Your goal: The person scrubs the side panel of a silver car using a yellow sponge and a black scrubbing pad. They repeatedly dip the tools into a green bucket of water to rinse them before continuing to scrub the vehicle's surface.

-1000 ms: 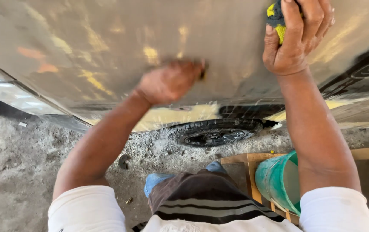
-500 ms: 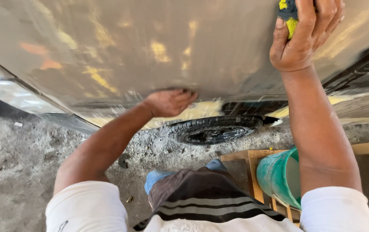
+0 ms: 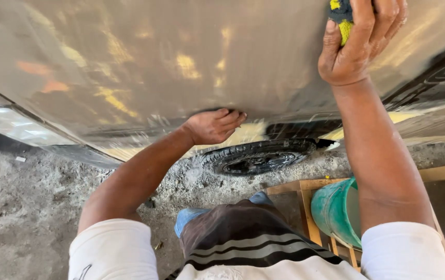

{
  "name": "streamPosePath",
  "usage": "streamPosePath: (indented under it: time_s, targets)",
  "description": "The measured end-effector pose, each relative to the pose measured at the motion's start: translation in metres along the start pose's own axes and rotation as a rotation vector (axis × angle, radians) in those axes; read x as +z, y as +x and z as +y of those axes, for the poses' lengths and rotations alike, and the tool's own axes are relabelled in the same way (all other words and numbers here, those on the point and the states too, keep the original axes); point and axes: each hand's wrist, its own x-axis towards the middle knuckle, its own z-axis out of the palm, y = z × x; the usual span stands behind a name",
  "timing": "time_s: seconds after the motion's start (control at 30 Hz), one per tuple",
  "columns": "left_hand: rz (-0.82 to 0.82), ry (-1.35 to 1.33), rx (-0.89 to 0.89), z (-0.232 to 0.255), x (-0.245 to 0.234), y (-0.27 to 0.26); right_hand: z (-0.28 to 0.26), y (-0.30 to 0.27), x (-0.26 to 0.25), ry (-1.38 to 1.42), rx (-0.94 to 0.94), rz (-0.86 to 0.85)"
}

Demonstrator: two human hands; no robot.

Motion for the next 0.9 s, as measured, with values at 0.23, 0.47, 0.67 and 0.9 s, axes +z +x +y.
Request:
streamPosePath:
  time_s: [0.23, 0.47, 0.67, 0.9]
  targets:
    - [0.402, -0.246, -0.637, -0.121, -0.059, 0.066, -0.005, 0.003, -0.004, -0.008, 0.047, -0.026]
    - [-0.148, -0.245, 0.035, -0.012, -0.026, 0.044, -0.005, 0.005, -0.005, 0.057, -0.016, -0.012]
    - [0.375, -0.011, -0.409, -0.113, -0.051, 0.024, -0.008, 0.013, -0.009, 0.043, -0.004, -0.025]
    - [0.389, -0.232, -0.474, -0.041, -0.026, -0.002, -0.011, 0.013, -0.003, 0.030, 0.014, -0.050]
